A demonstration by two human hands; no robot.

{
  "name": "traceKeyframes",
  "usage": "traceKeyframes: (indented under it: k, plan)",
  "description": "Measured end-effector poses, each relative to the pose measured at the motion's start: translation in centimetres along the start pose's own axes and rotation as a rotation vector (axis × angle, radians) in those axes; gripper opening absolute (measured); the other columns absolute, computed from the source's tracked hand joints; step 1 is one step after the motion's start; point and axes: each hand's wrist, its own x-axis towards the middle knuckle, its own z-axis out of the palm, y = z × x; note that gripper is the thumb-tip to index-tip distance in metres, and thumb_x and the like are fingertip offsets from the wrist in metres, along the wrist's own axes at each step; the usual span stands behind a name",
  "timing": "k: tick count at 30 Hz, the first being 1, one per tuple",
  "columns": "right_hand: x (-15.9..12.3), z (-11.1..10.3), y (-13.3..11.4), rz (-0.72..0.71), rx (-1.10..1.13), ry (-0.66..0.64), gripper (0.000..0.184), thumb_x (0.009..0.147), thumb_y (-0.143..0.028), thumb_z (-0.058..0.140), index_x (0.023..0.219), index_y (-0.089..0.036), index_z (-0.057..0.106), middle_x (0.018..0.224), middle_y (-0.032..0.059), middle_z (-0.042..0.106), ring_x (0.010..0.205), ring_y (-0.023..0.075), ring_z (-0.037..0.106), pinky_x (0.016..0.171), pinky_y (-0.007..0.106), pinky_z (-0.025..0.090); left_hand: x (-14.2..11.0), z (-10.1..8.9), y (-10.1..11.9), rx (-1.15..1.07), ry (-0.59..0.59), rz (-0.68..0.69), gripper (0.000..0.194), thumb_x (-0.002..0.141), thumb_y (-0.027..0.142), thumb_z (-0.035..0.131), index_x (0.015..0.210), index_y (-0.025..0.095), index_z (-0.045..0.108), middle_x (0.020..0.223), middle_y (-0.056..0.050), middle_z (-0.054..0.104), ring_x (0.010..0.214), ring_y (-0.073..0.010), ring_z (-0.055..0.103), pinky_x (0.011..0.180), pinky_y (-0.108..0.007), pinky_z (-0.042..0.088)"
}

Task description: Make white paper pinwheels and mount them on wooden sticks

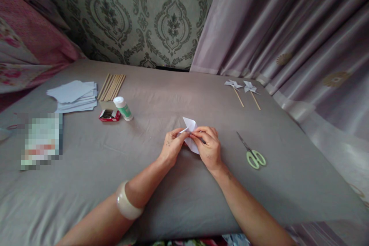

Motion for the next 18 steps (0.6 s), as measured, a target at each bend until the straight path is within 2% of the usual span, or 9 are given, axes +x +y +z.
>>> traceKeyframes:
  k: [10, 15, 18]
  plan:
    - [-0.16, -0.06, 0.28, 0.054, -0.001, -0.067, 0.007, 0.084, -0.026, 0.064, 0.080, -0.024, 0.069, 0.084, 0.0028, 0.065, 0.081, 0.0174, 0.059, 0.074, 0.035, 0.047, -0.04, -0.02, 0.29, 0.016, 0.002, -0.010, 0.021, 0.061, 0.033, 0.069, 0.068, 0.014, 0.066, 0.057, 0.001, 0.057, 0.054, -0.0109, 0.048, 0.054, -0.022, 0.033]
    - [-0.28, -0.14, 0.23, -0.001, -0.087, -0.096, 0.007, 0.084, -0.026, 0.065, 0.079, -0.024, 0.069, 0.087, 0.0028, 0.067, 0.083, 0.0176, 0.058, 0.078, 0.035, 0.043, -0.31, 0.21, 0.86, 0.023, 0.015, -0.033, 0.016, 0.056, 0.026, 0.069, 0.062, 0.015, 0.059, 0.052, 0.005, 0.051, 0.049, -0.0069, 0.040, 0.049, -0.020, 0.026]
    - [-0.21, -0.27, 0.10, -0.051, -0.117, -0.105, 0.006, 0.084, -0.027, 0.065, 0.079, -0.023, 0.068, 0.088, 0.0027, 0.067, 0.082, 0.0175, 0.056, 0.078, 0.035, 0.040, -0.30, 0.21, 0.82, -0.004, -0.005, -0.047, 0.015, 0.055, 0.023, 0.067, 0.061, 0.015, 0.055, 0.052, 0.006, 0.049, 0.049, -0.0063, 0.039, 0.049, -0.019, 0.026]
